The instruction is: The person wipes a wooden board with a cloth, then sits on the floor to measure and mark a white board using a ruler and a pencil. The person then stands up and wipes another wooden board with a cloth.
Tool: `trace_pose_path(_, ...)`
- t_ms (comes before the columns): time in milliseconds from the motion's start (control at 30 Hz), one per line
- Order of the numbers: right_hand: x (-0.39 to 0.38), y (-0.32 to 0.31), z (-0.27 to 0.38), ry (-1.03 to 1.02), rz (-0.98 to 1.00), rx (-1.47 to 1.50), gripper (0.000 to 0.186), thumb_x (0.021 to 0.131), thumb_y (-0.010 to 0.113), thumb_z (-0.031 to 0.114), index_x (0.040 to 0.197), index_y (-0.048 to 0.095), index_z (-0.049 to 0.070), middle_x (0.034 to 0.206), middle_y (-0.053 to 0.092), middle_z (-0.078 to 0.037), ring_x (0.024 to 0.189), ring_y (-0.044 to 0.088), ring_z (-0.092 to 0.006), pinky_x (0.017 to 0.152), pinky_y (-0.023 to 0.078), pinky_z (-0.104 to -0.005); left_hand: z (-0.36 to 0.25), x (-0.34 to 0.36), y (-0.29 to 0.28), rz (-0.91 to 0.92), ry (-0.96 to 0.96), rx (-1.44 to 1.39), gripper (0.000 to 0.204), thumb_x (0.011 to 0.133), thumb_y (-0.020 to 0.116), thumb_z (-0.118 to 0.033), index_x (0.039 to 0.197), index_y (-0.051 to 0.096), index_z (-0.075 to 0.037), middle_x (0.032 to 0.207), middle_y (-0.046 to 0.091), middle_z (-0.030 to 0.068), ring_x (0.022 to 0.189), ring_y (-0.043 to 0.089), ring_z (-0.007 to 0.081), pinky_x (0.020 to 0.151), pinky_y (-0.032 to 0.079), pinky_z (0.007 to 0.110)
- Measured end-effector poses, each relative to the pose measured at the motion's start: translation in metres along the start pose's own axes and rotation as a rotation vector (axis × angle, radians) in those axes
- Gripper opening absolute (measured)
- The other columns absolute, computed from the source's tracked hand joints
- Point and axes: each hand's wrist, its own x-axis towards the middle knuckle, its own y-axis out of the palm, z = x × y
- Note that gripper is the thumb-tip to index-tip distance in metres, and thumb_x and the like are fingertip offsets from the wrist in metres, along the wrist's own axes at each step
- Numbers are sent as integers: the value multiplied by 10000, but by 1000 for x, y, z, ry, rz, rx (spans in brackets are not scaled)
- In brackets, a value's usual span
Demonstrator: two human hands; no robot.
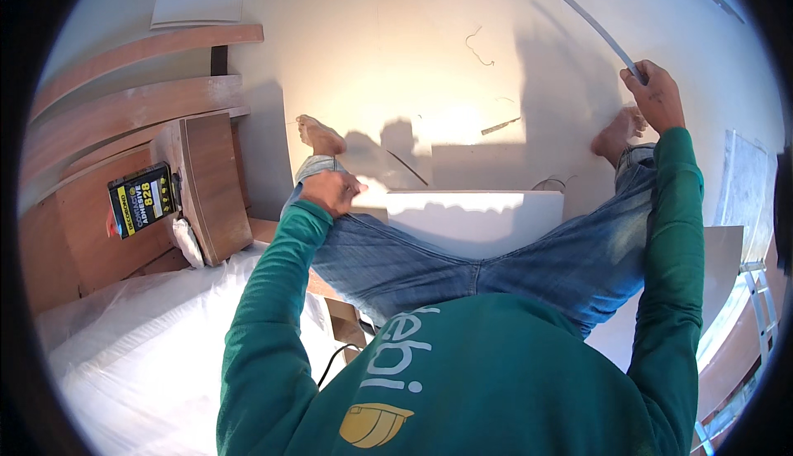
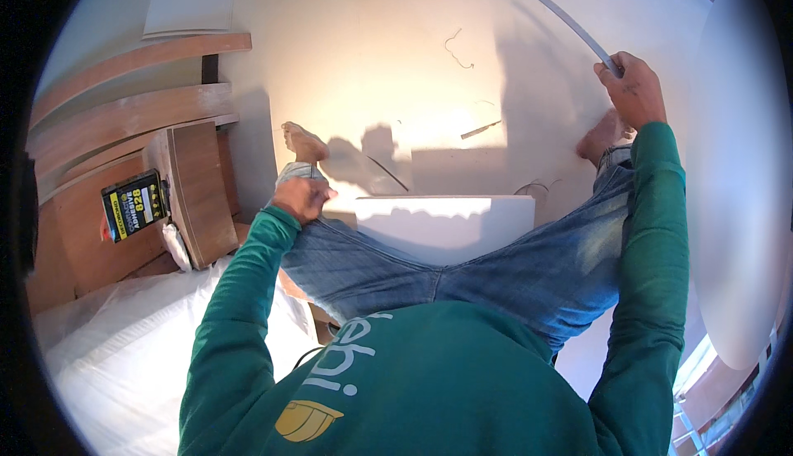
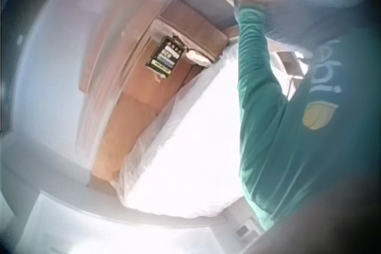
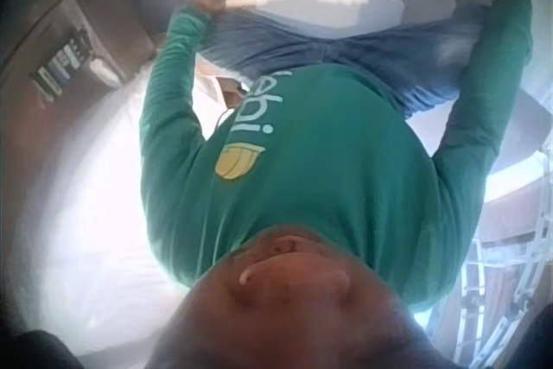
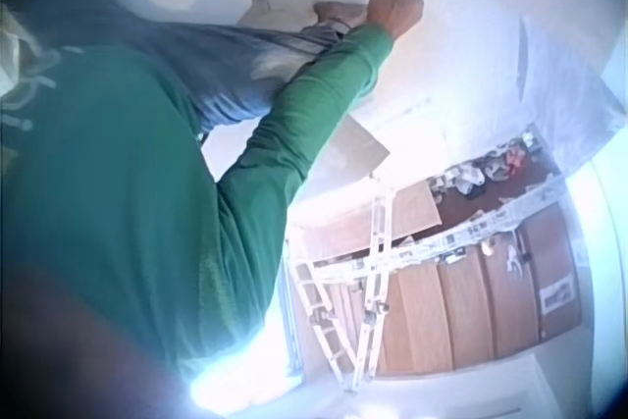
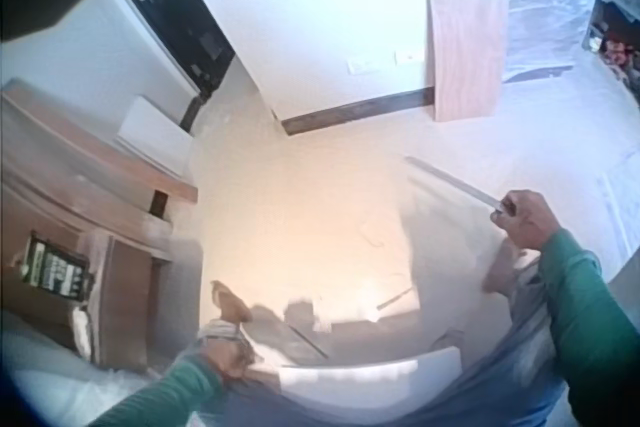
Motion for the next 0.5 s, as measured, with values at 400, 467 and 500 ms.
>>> trace_pose_path(400,17,12,3,-85,-307,107,435,947,693,468,976,717,35,927,731,-218,893,700,-398,833,547,-458,-140,30,15,-14,493,-389,594,1038,599,-442,1430,549,2,1380,614,281,1303,557,470,1133,436,492)
trace_pose_path(467,15,9,16,-108,-441,334,424,970,671,461,965,711,39,909,724,-225,879,692,-412,816,547,-467,-177,35,17,5,541,-406,591,1038,599,-449,1411,563,7,1353,631,280,1274,581,459,1114,452,489)
trace_pose_path(500,14,6,23,-98,-451,475,403,995,649,438,945,696,40,901,710,-227,861,679,-427,788,541,-483,-197,39,19,10,550,-437,586,1036,601,-447,1400,570,11,1341,639,277,1254,596,453,1103,462,487)
